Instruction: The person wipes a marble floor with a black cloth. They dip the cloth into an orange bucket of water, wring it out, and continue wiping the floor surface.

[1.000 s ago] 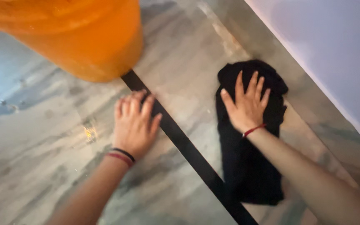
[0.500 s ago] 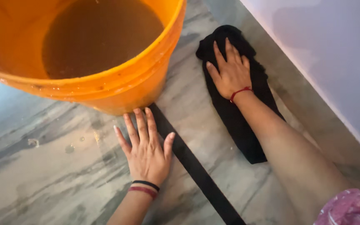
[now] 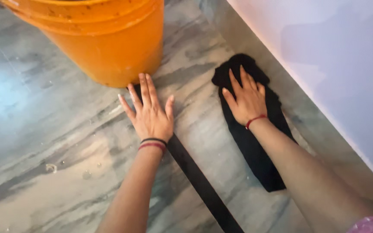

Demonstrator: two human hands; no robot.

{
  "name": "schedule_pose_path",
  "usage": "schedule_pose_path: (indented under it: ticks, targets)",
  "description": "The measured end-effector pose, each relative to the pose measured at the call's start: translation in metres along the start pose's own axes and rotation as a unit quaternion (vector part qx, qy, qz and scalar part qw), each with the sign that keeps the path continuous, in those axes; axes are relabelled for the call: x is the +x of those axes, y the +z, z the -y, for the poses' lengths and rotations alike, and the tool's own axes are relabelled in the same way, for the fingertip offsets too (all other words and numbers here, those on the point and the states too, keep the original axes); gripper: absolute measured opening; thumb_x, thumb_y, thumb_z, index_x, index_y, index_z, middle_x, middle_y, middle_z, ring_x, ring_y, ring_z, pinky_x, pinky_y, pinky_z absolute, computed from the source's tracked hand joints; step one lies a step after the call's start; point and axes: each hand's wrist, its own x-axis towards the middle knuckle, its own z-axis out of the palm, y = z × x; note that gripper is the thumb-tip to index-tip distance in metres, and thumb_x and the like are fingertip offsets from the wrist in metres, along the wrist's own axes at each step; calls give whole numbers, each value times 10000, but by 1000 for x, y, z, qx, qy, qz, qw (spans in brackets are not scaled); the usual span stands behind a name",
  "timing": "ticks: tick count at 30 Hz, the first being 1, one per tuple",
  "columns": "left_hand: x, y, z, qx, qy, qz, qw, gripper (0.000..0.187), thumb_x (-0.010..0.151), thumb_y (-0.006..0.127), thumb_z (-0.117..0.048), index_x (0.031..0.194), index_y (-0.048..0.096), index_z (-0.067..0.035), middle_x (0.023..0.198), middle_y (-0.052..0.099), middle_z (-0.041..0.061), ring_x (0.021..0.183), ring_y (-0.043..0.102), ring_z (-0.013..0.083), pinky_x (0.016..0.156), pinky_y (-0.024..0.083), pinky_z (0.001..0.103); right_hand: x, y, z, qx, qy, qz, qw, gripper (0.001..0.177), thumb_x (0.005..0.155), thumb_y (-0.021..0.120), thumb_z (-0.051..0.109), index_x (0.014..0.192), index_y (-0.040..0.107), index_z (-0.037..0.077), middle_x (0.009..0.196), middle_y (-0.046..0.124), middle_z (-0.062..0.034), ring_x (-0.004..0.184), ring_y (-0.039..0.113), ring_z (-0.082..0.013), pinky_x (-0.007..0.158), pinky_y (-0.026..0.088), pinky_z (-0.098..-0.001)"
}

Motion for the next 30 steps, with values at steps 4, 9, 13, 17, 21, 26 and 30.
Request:
schedule_pose_path:
  ticks: [4, 9, 13, 17, 21, 26, 30]
  targets:
    - [48, 9, 22, 26, -18, -8, 999, 829, 1045, 360, -627, 1646, 217, -73, 1727, 179, 27, 1565, 185, 397, 1245, -14, 605, 1, -1, 1, 1, 1, -9, 1000, 643, 1028, 441, 490, 1576, 424, 154, 1648, 323, -200, 1466, 359, -347, 1127, 282, -534]
    - [86, 13, 47, 37, -21, 3, 999, 862, 1020, 351, -659, 1647, 200, -88, 1726, 142, 5, 1552, 188, 395, 1229, -36, 611, 0, -3, 2, -1, -8, -16, 1000, 627, 1038, 440, 475, 1569, 437, 143, 1641, 343, -196, 1468, 376, -332, 1117, 295, -520]
    - [114, 21, 59, 16, -46, 12, 999, 872, 1014, 358, -661, 1653, 187, -94, 1730, 118, -3, 1555, 200, 386, 1231, -44, 609, 2, -2, 2, -19, -12, -20, 1000, 625, 1032, 446, 467, 1563, 445, 138, 1636, 362, -187, 1446, 400, -334, 1103, 307, -517]
    - [152, 27, 74, 32, -67, 2, 997, 843, 1033, 373, -622, 1655, 162, -93, 1732, 102, 13, 1561, 201, 376, 1225, -48, 622, 16, -5, 2, -6, -14, -10, 1000, 612, 1026, 453, 445, 1563, 450, 151, 1631, 391, -153, 1412, 437, -328, 1081, 336, -503]
    - [174, 25, 80, 16, -73, 16, 997, 847, 1017, 406, -596, 1647, 144, -93, 1728, 110, 18, 1555, 201, 361, 1220, -35, 625, 36, -7, 0, -10, -31, 5, 999, 585, 1019, 465, 423, 1542, 466, 160, 1609, 425, -143, 1392, 461, -321, 1044, 356, -482]
    - [156, 19, 81, -20, -70, -21, 997, 839, 1054, 443, -553, 1657, 175, -35, 1721, 187, 101, 1582, 200, 359, 1265, 19, 604, 51, -5, -4, 5, -59, 8, 998, 579, 1030, 465, 395, 1552, 462, 144, 1581, 455, -170, 1379, 477, -333, 1037, 362, -479]
    - [152, 16, 74, 3, -70, -14, 997, 808, 1042, 459, -514, 1648, 209, -41, 1727, 203, 106, 1576, 186, 377, 1254, 41, 606, 51, -6, -5, -7, -57, 19, 998, 582, 1026, 467, 387, 1553, 452, 140, 1591, 442, -173, 1382, 472, -337, 1045, 364, -480]
